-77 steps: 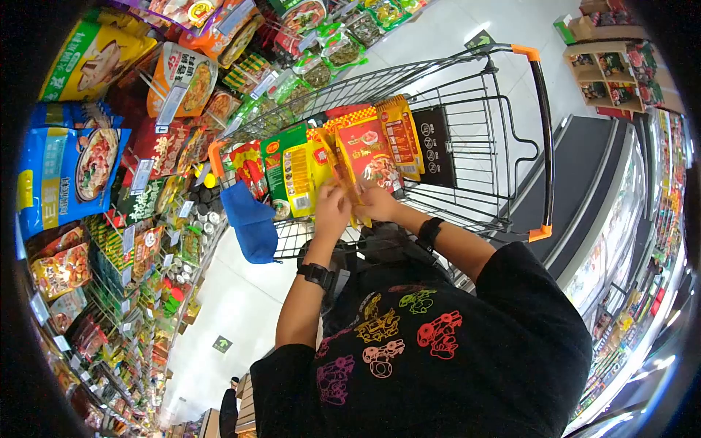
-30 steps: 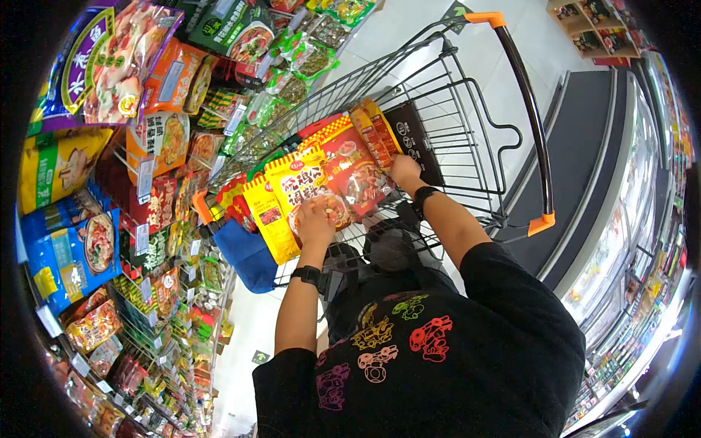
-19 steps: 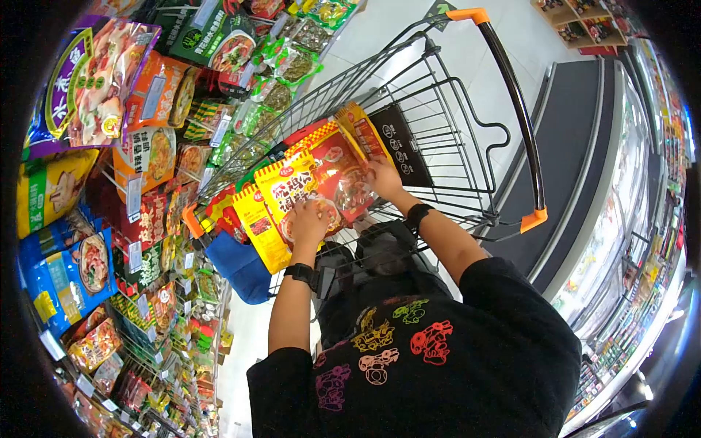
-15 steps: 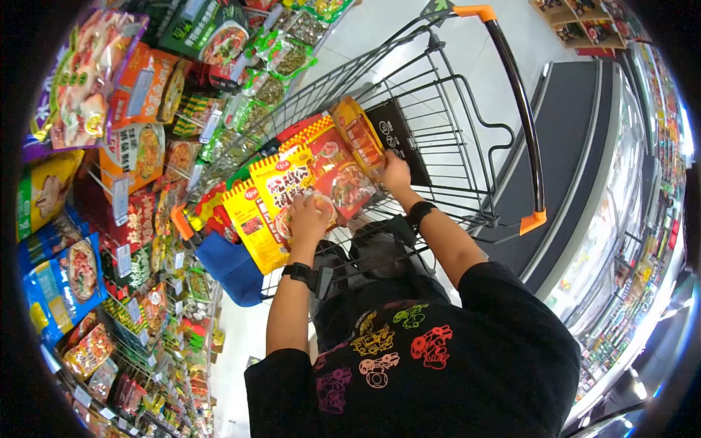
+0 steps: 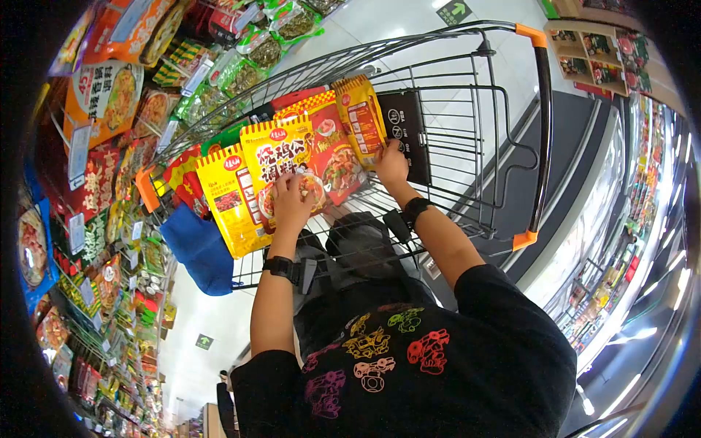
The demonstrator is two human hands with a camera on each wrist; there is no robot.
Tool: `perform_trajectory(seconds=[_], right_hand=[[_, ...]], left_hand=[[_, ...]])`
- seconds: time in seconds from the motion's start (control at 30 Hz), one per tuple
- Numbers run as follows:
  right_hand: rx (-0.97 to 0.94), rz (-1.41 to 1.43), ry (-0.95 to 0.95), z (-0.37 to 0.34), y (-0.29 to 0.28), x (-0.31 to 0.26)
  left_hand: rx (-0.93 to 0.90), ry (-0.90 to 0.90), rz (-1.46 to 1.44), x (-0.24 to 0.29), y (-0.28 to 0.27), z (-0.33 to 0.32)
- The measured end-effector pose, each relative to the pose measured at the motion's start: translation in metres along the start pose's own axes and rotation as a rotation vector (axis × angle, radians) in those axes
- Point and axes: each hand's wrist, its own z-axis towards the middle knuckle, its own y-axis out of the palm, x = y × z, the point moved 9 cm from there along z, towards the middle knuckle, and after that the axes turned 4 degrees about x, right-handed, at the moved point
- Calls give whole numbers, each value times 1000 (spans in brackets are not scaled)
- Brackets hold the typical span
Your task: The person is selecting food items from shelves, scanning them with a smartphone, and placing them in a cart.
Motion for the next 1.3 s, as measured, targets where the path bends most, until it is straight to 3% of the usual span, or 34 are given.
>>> perform_trajectory(seconds=[0.27,0.37,0.5,0.73,0.93,1.03,1.13,1.23,1.3], right_hand=[[80,-11,-39,0,-4,-11],[117,-18,-86,0,0,-12],[130,-27,-90,0,1,-11],[120,-54,-47,1,2,-11],[142,-40,-82,-1,0,-13],[111,-13,-44,-1,0,-10],[84,26,-23,0,-2,-11],[-19,-88,-120,10,10,-9],[-126,-261,-168,13,16,-9]], left_hand=[[25,-22,-269,-17,-1,4],[-63,-172,-452,-39,9,8],[-20,-308,-540,-44,4,8],[-7,-215,-342,-36,-6,8],[86,-272,-338,-33,-30,10],[298,-200,3,-21,-62,10],[250,-421,387,-19,-80,5],[158,-588,175,-44,-70,-2],[211,-524,74,-54,-58,-4]])
